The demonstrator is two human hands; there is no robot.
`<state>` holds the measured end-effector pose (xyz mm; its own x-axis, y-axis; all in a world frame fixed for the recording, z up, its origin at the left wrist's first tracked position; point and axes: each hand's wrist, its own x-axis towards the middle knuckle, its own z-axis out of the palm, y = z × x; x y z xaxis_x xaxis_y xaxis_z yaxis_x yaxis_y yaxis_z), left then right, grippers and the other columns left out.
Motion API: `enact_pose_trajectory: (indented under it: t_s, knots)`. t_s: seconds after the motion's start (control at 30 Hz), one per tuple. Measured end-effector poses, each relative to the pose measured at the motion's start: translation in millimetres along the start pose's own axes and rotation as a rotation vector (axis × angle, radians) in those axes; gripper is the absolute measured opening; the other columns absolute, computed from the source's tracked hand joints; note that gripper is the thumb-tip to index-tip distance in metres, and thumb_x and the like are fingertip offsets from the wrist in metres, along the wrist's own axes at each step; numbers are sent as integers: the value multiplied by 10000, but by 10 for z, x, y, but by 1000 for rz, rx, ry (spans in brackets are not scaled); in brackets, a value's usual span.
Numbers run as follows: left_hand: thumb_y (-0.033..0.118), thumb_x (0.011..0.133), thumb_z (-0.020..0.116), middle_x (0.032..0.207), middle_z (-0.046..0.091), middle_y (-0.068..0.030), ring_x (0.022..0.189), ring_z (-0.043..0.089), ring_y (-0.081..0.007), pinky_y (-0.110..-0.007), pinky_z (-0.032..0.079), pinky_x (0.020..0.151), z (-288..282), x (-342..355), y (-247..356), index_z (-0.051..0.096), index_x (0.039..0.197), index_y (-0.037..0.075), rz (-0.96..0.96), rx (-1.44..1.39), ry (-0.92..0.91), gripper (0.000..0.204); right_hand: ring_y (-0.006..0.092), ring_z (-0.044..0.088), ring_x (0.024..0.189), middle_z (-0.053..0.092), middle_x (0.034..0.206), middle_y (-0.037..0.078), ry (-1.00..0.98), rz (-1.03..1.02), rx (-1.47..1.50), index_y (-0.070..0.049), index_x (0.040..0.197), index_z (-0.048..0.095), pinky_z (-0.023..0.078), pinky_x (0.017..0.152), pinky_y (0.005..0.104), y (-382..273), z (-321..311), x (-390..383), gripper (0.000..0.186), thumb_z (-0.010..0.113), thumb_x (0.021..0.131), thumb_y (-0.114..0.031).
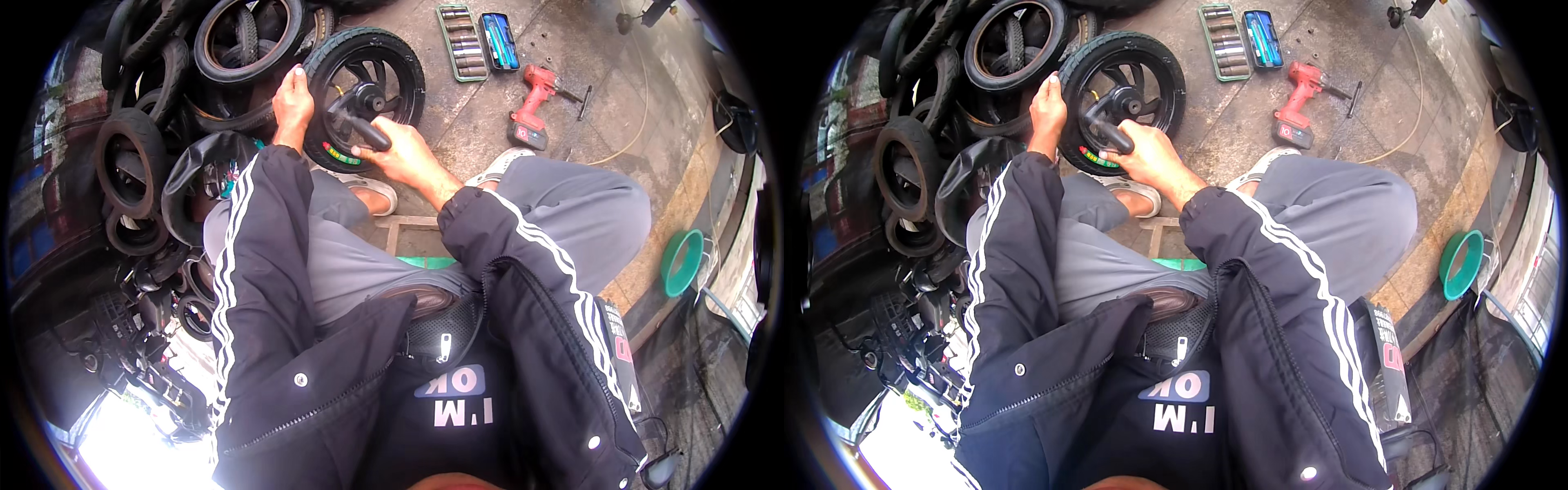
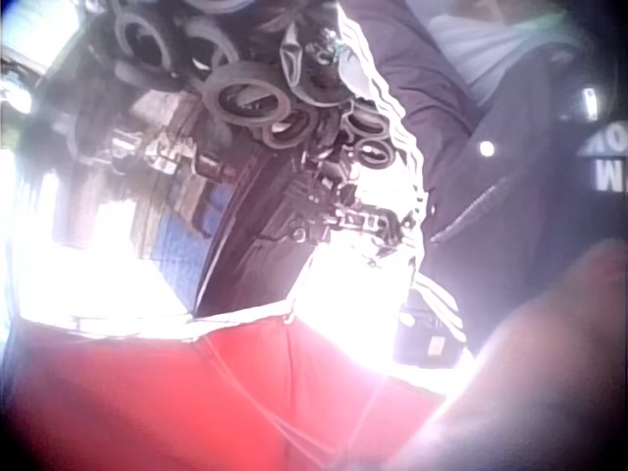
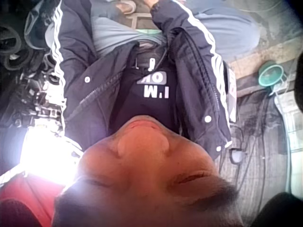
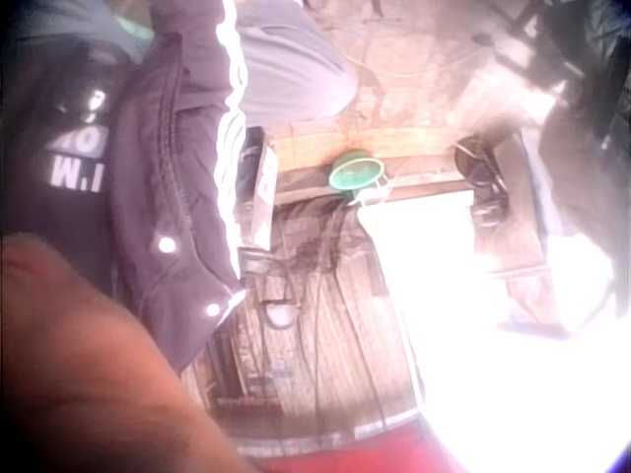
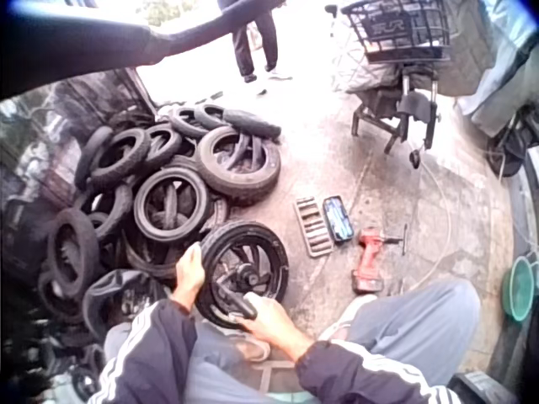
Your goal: The person uses a digital tire pressure gauge to check the pressure of a small tire, then uses a manual hand pump to inflate it. They repeatedly check the pressure and pump the tire, eventually lifting it to inspect the rim and tire before placing it on a scooter.
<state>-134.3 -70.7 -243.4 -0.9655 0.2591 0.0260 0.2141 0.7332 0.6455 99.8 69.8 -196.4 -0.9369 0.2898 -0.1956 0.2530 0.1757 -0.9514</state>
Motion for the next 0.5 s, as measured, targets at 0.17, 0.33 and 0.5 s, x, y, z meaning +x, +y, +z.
enact_pose_trajectory:
  t_s: [0.17, 0.33, 0.5]
  knots:
    - [487, 1079, 472, 1294, 710, -205, 1250, 649, -397, -443, 491, 1064, -2, -8, 5, 680, 1368, 116, -19, 3, 4, 514, 421, 701, 915, 708, 875, 178, -139, -35, -234, -61, 938, 632, 537, 775, 518, 254, 65, -193, 400, 870, 810, -355]
    - [496, 1078, 450, 1299, 706, -206, 1250, 643, -411, -458, 481, 1070, -5, -6, -50, 672, 1377, 123, -4, 25, 5, 527, 425, 648, 956, 705, 982, 176, -85, -150, -261, -90, 1095, 656, 529, 824, 505, 310, 95, -261, 444, 869, 811, -356]
    - [497, 1076, 452, 1297, 708, -200, 1246, 644, -411, -467, 487, 1062, 16, -19, -15, 673, 1378, 144, -35, 68, -4, 513, 428, 670, 999, 726, 988, 187, -227, 17, -390, -82, 1038, 682, 550, 844, 521, 555, 156, -419, 439, 874, 788, -388]
